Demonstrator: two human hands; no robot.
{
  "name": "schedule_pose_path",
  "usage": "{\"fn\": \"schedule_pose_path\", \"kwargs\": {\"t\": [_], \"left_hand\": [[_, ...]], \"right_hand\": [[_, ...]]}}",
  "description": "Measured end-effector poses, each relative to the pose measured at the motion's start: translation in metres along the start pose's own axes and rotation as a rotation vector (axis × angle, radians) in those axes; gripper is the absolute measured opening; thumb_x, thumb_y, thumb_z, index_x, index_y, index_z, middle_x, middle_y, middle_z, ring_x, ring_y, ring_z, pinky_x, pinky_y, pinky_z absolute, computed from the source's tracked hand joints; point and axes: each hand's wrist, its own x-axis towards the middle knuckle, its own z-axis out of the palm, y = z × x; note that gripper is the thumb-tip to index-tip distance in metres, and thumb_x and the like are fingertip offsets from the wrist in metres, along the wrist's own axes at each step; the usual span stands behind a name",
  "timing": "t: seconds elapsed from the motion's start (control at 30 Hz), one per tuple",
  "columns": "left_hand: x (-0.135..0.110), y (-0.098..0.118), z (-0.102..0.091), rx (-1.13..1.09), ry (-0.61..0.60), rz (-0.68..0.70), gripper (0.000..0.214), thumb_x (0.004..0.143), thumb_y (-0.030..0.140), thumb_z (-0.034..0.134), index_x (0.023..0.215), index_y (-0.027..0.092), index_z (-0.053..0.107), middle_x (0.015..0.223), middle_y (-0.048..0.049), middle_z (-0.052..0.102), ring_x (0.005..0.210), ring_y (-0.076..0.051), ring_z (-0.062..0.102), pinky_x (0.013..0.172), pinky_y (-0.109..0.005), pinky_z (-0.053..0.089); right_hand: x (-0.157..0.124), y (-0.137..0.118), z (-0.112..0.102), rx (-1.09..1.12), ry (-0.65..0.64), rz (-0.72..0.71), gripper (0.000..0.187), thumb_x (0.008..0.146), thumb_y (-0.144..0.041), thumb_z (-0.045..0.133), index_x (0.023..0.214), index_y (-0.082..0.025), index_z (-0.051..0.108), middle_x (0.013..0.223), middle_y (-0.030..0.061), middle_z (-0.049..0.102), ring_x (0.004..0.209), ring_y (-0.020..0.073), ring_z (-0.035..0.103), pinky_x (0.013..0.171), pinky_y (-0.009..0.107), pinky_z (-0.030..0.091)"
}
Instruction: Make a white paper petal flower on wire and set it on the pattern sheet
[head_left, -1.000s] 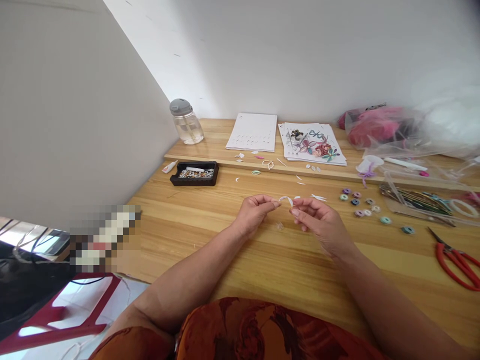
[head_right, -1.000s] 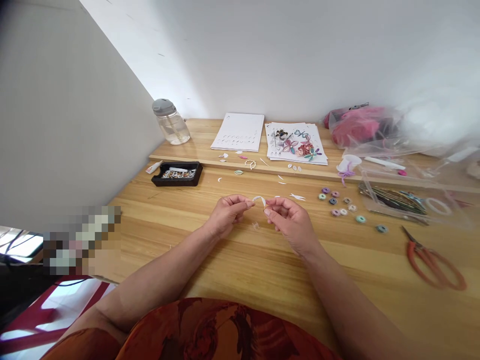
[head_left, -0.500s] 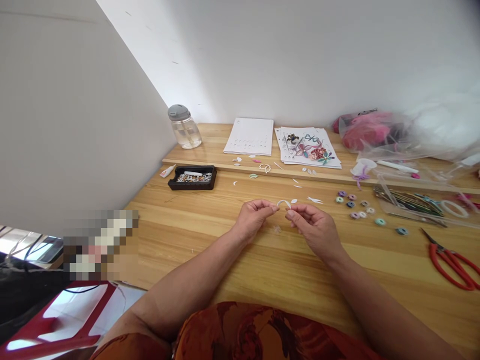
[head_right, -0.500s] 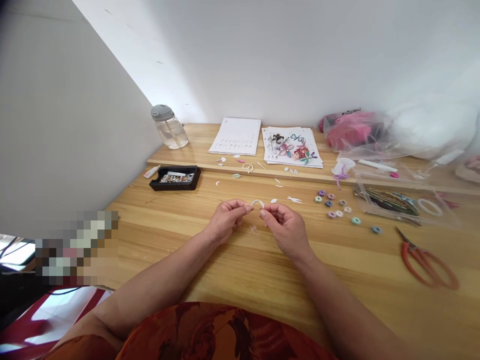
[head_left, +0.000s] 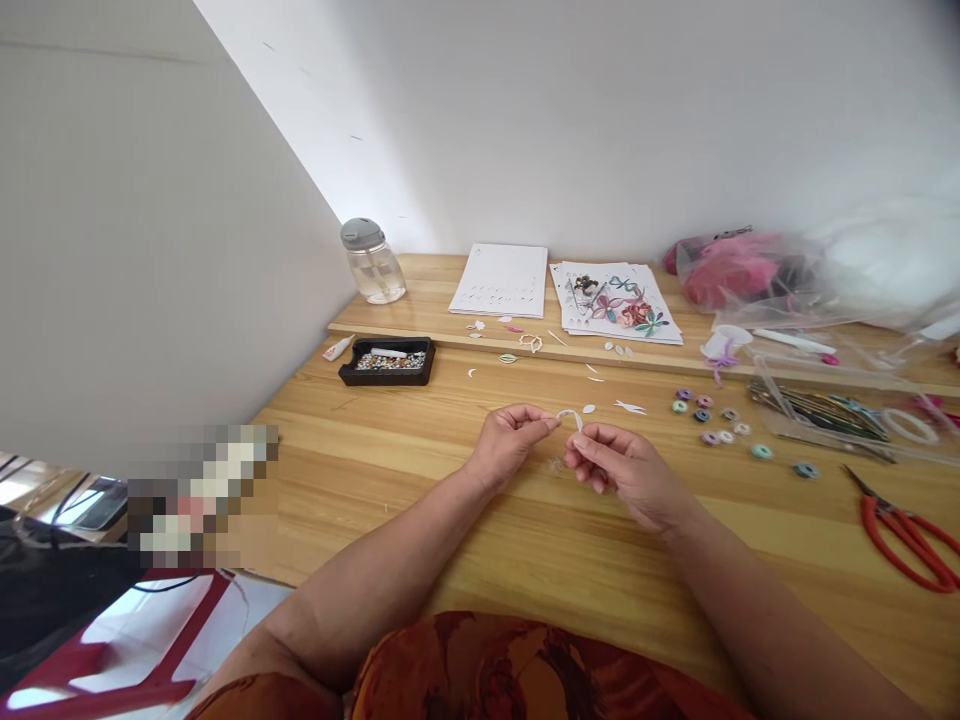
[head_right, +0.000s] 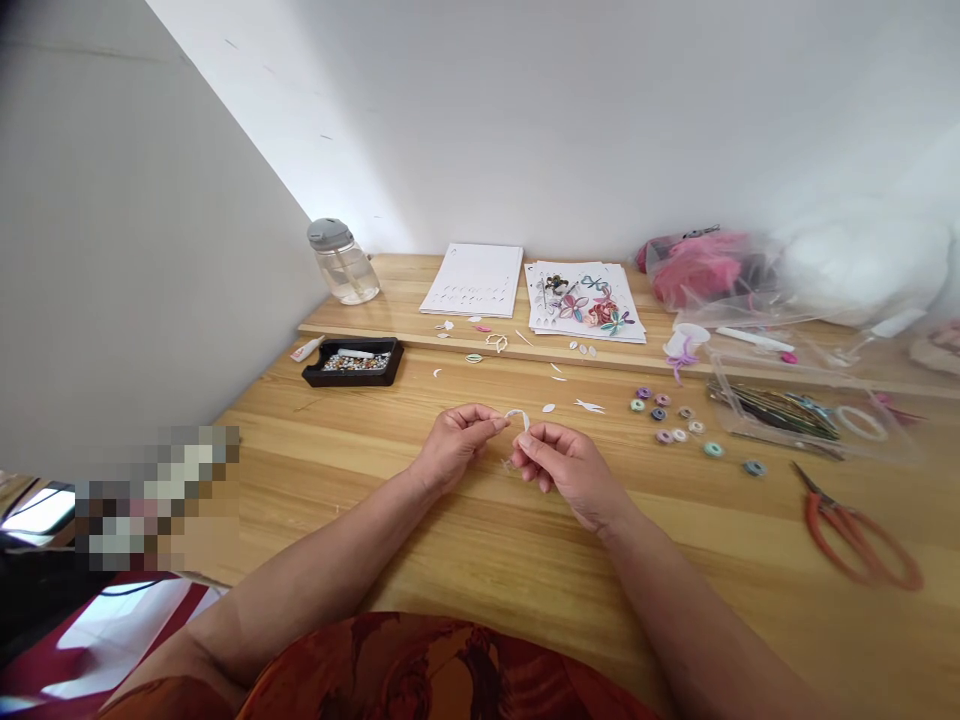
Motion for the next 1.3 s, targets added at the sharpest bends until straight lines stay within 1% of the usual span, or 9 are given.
{"fn": "schedule_pose_path", "kwargs": {"t": [0.1, 0.23, 0.3, 0.5, 0.7, 0.87, 1.07, 1.23, 1.3], "left_hand": [[0.002, 0.0, -0.002, 0.036, 0.009, 0.023, 0.033, 0.065, 0.044, 0.079, 0.072, 0.015, 0.067, 0.055, 0.0049, 0.053, 0.048, -0.004, 0.035, 0.053, -0.023, 0.028], [0.003, -0.001, -0.002, 0.038, 0.008, 0.025, 0.035, 0.065, 0.045, 0.079, 0.074, 0.014, 0.067, 0.054, 0.0052, 0.051, 0.048, -0.004, 0.032, 0.053, -0.022, 0.026], [0.002, -0.001, -0.001, 0.036, 0.004, 0.026, 0.036, 0.064, 0.046, 0.08, 0.074, 0.014, 0.067, 0.055, 0.005, 0.051, 0.049, -0.004, 0.031, 0.052, -0.022, 0.024], [0.001, -0.003, 0.0, 0.066, 0.0, 0.046, 0.036, 0.064, 0.046, 0.079, 0.072, 0.013, 0.067, 0.053, 0.0055, 0.048, 0.05, -0.004, 0.03, 0.052, -0.022, 0.021], [-0.001, -0.002, 0.001, 0.095, -0.026, 0.073, 0.031, 0.069, 0.043, 0.077, 0.073, 0.013, 0.069, 0.06, 0.0029, 0.054, 0.054, -0.005, 0.036, 0.055, -0.022, 0.027], [-0.001, -0.003, 0.001, 0.093, -0.023, 0.067, 0.031, 0.069, 0.043, 0.077, 0.074, 0.013, 0.069, 0.058, 0.003, 0.054, 0.053, -0.005, 0.036, 0.055, -0.021, 0.027], [-0.001, -0.007, 0.0, 0.095, -0.036, 0.048, 0.033, 0.067, 0.044, 0.077, 0.075, 0.014, 0.07, 0.063, 0.0013, 0.06, 0.055, -0.006, 0.042, 0.057, -0.022, 0.031], [0.0, -0.005, 0.002, 0.032, -0.017, -0.013, 0.034, 0.065, 0.045, 0.079, 0.073, 0.014, 0.067, 0.051, 0.0056, 0.049, 0.046, -0.004, 0.033, 0.051, -0.022, 0.026], [0.0, -0.004, 0.001, 0.025, -0.006, -0.022, 0.033, 0.065, 0.044, 0.079, 0.073, 0.014, 0.066, 0.049, 0.0065, 0.047, 0.044, -0.003, 0.03, 0.049, -0.022, 0.024]], "right_hand": [[0.0, -0.005, -0.006, -0.048, 0.041, -0.018, 0.034, 0.075, -0.049, 0.075, 0.085, -0.017, 0.066, 0.079, 0.0047, 0.066, 0.062, 0.0107, 0.053, 0.049, 0.021, 0.037], [0.001, -0.01, -0.01, -0.017, 0.219, -0.091, 0.039, 0.067, -0.045, 0.082, 0.091, -0.018, 0.069, 0.085, 0.0057, 0.066, 0.068, 0.0131, 0.056, 0.05, 0.022, 0.039], [0.002, -0.01, -0.008, 0.032, 0.269, -0.122, 0.041, 0.065, -0.042, 0.083, 0.095, -0.019, 0.068, 0.085, 0.0053, 0.066, 0.069, 0.0135, 0.057, 0.051, 0.022, 0.04], [0.001, -0.007, 0.004, 0.119, 0.205, -0.082, 0.039, 0.06, -0.038, 0.086, 0.09, -0.02, 0.068, 0.077, 0.0016, 0.062, 0.064, 0.0118, 0.055, 0.047, 0.021, 0.038], [0.002, -0.001, 0.005, 0.131, 0.197, -0.031, 0.035, 0.063, -0.039, 0.085, 0.084, -0.018, 0.066, 0.075, 0.001, 0.061, 0.059, 0.0088, 0.053, 0.044, 0.019, 0.034], [0.003, 0.001, 0.005, 0.055, 0.188, -0.017, 0.037, 0.068, -0.047, 0.08, 0.084, -0.017, 0.064, 0.078, 0.0049, 0.066, 0.059, 0.0122, 0.059, 0.04, 0.019, 0.035], [0.001, 0.001, 0.007, -0.092, 0.184, -0.069, 0.039, 0.073, -0.052, 0.074, 0.08, -0.019, 0.056, 0.067, 0.0008, 0.063, 0.048, 0.0099, 0.055, 0.037, 0.019, 0.036], [0.0, -0.002, 0.001, -0.084, 0.104, -0.028, 0.042, 0.076, -0.054, 0.072, 0.095, -0.019, 0.059, 0.079, 0.0049, 0.068, 0.059, 0.0147, 0.064, 0.041, 0.02, 0.041], [0.001, -0.004, -0.003, -0.076, 0.117, -0.01, 0.046, 0.076, -0.056, 0.071, 0.101, -0.019, 0.06, 0.086, 0.007, 0.069, 0.064, 0.0167, 0.067, 0.043, 0.02, 0.041]]}}
